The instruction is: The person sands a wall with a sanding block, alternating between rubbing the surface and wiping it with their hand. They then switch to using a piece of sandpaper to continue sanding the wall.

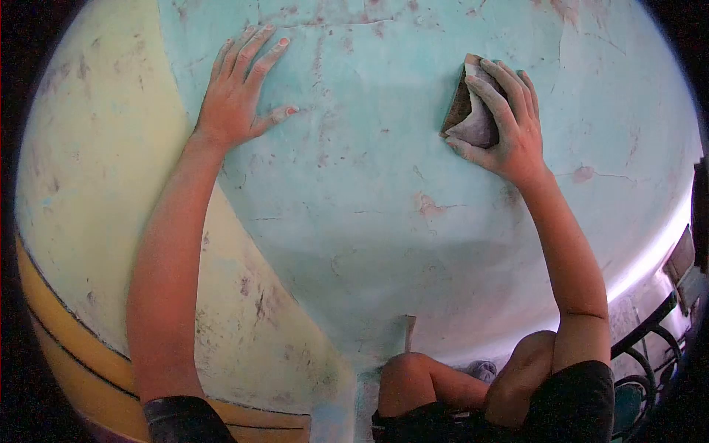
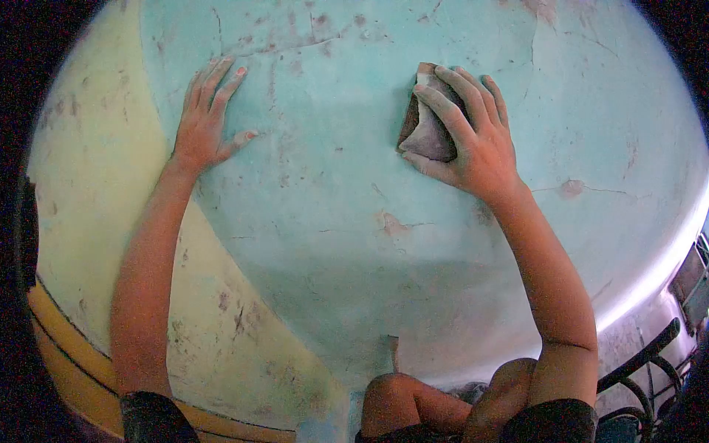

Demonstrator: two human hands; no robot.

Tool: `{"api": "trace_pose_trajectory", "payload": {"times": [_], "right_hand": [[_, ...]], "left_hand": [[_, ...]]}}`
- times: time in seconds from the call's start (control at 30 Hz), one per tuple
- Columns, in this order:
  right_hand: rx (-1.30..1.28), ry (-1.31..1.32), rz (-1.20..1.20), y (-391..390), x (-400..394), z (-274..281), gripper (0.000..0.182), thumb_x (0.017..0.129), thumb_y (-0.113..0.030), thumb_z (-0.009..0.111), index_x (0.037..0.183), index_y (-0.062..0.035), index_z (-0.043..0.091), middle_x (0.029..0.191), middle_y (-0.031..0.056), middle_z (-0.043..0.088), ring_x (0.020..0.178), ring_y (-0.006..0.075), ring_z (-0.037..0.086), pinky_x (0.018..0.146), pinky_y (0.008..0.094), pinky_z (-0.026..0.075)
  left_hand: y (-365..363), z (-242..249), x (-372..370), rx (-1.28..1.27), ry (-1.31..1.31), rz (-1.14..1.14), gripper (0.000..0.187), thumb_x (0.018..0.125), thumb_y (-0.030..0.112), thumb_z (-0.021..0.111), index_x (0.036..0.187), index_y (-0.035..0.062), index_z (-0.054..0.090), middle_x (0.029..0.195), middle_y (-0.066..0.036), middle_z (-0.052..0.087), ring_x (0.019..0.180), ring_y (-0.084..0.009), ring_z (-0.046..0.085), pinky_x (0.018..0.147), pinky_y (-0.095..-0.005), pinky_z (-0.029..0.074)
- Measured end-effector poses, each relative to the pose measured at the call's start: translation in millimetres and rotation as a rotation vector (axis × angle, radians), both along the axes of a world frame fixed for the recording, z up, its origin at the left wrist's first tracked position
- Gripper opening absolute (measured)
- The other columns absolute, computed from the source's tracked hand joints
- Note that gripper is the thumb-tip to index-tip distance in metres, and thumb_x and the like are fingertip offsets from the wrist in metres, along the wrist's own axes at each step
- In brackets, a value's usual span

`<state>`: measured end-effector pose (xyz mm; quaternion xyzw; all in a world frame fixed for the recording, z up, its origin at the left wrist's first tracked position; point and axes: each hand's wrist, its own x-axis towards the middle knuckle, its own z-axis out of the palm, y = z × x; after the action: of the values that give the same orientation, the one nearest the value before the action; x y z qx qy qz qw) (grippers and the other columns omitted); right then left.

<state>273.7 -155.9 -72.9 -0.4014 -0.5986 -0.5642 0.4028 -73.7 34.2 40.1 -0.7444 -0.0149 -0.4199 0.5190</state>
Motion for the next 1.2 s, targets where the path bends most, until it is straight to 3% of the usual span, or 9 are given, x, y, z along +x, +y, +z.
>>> {"api": "trace_pose_trajectory", "payload": {"times": [0.23,0.3,0.6,0.73,0.8,1.2], "right_hand": [[-0.005,-0.008,0.005,-2.1,0.4,0.1,0.086,0.064,-0.04,0.088,0.14,-0.0215,0.051,0.144,0.0115,0.048,0.136,0.0337,0.044,0.117,0.0547,0.029],[-0.014,-0.009,-0.018,-2.7,-0.2,-0.2,0.091,0.06,-0.036,0.089,0.14,-0.0149,0.051,0.146,0.0134,0.048,0.135,0.035,0.045,0.115,0.0561,0.031],[-0.002,-0.02,-0.01,-1.9,-0.1,0.5,0.093,0.059,-0.033,0.09,0.141,-0.0139,0.051,0.146,0.0133,0.048,0.135,0.0349,0.045,0.115,0.0557,0.031],[-0.005,-0.018,-0.014,-1.6,0.3,-0.3,0.093,0.058,-0.033,0.09,0.141,-0.0144,0.05,0.146,0.0132,0.048,0.135,0.0346,0.045,0.115,0.0556,0.031],[-0.013,-0.004,0.0,-1.4,0.2,0.0,0.088,0.063,-0.04,0.088,0.14,-0.0217,0.05,0.145,0.0116,0.047,0.136,0.0344,0.044,0.117,0.0553,0.029],[0.004,-0.013,0.0,-0.5,0.2,0.1,0.087,0.064,-0.04,0.088,0.14,-0.0214,0.05,0.144,0.0121,0.048,0.135,0.0345,0.044,0.115,0.0565,0.03]], "left_hand": [[-1.4,-0.3,0.2,0.003,0.001,0.004,0.084,0.084,0.059,0.066,0.151,0.0192,0.036,0.157,-0.009,0.034,0.144,-0.0347,0.032,0.119,-0.0534,0.026],[-1.3,-0.4,0.6,0.0,-0.002,0.006,0.084,0.084,0.06,0.066,0.151,0.0193,0.036,0.157,-0.009,0.034,0.144,-0.0345,0.032,0.119,-0.0533,0.026],[0.9,0.6,-0.4,0.01,0.01,0.002,0.085,0.083,0.06,0.066,0.151,0.0187,0.036,0.157,-0.009,0.033,0.144,-0.0338,0.032,0.119,-0.0535,0.026],[-0.8,0.5,0.5,0.014,0.007,-0.004,0.085,0.083,0.059,0.066,0.151,0.0184,0.037,0.156,-0.009,0.034,0.143,-0.0339,0.033,0.119,-0.0535,0.026],[-1.5,0.4,0.4,0.009,0.008,-0.009,0.084,0.083,0.059,0.067,0.151,0.0183,0.037,0.156,-0.01,0.035,0.143,-0.0341,0.033,0.118,-0.0536,0.026],[0.0,1.2,0.5,0.028,0.015,-0.014,0.082,0.086,0.059,0.064,0.15,0.0168,0.038,0.155,-0.012,0.035,0.142,-0.036,0.034,0.118,-0.054,0.027]]}}
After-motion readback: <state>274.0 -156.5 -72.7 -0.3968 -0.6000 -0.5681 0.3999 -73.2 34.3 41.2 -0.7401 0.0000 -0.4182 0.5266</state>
